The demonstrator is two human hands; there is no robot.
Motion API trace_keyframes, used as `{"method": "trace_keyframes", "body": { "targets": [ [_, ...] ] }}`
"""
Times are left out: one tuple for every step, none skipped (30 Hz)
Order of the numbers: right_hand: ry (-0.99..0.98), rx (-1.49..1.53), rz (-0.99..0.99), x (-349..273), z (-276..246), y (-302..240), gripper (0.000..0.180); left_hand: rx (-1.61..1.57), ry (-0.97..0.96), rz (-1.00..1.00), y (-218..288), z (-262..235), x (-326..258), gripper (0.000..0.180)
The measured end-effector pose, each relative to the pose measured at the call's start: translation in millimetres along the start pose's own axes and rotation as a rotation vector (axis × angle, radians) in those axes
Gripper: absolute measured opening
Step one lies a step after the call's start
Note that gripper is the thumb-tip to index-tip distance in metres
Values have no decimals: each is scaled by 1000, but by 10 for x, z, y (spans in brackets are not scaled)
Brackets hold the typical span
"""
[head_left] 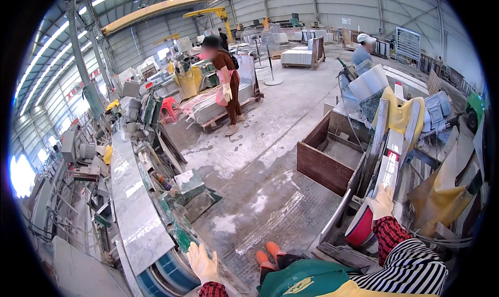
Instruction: The person repeatedly picks up rectangular white slabs from a conveyor belt and places them into a wooden crate. The worker wears gloves and an apron while performing this repetitive handling task in a factory setting.
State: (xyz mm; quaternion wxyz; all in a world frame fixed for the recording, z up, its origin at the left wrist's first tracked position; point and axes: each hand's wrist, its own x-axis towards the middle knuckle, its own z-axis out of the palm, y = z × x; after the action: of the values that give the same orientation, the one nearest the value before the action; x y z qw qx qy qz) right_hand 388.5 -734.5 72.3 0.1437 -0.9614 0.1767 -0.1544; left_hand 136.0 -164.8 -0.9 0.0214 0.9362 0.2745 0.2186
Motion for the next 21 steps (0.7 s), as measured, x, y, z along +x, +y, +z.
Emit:
{"method": "trace_keyframes", "body": {
  "targets": [
    [-23,4,35,-71,-97,-63,76,-1,3,1,-1,0,-9,58],
    [-30,14,89,-126,-192,-145,79,-11,0,-8,20,-44,1,57],
    [-38,23,141,-168,-294,-243,81,-22,4,-12,14,-44,-10,56],
    [-45,37,194,-192,-352,-302,84,-31,13,-15,7,-43,-9,55],
    [-52,24,247,-182,-334,-320,85,-40,21,-19,-1,-51,-11,54],
    [-60,12,299,-142,-268,-320,85,-47,26,-24,-11,-65,-11,52],
    [-60,-8,349,-73,-210,-282,86,-46,26,-22,-5,-59,-11,51],
    [-123,14,367,48,-123,-173,88,-47,30,-26,-4,-51,-13,51],
    [-129,29,368,105,-66,-102,88,-49,39,-37,3,-54,-4,51],
    [-129,45,368,140,-21,-24,88,-78,29,-40,41,-104,13,52],
    [-132,59,359,144,-22,-36,88,-83,40,-42,39,-96,17,52],
    [-157,59,342,144,-61,-24,88,-89,51,-43,27,-72,25,51],
    [-183,56,321,123,-118,-43,88,-93,62,-48,13,-31,5,51],
    [-100,48,276,93,-74,70,93,-80,102,-38,15,9,-3,50],
    [-200,93,312,-44,-361,-232,99,-64,105,-57,-28,-5,-38,50],
    [-256,391,337,-2,-367,-146,96,-64,98,-47,-15,-2,-25,50],
    [-233,632,344,6,-370,-71,94,-64,92,-36,7,-2,-8,50],
    [-218,879,347,31,-344,-37,91,-70,81,-47,18,-14,13,50],
    [-138,1063,334,-89,-451,-233,89,-65,66,-63,8,-60,-4,50],
    [-163,1111,316,-51,-455,-262,89,-63,50,-76,4,-103,-12,50],
    [-147,1069,315,-65,-469,-304,87,-70,47,-67,0,-121,0,49]
  ]
}}
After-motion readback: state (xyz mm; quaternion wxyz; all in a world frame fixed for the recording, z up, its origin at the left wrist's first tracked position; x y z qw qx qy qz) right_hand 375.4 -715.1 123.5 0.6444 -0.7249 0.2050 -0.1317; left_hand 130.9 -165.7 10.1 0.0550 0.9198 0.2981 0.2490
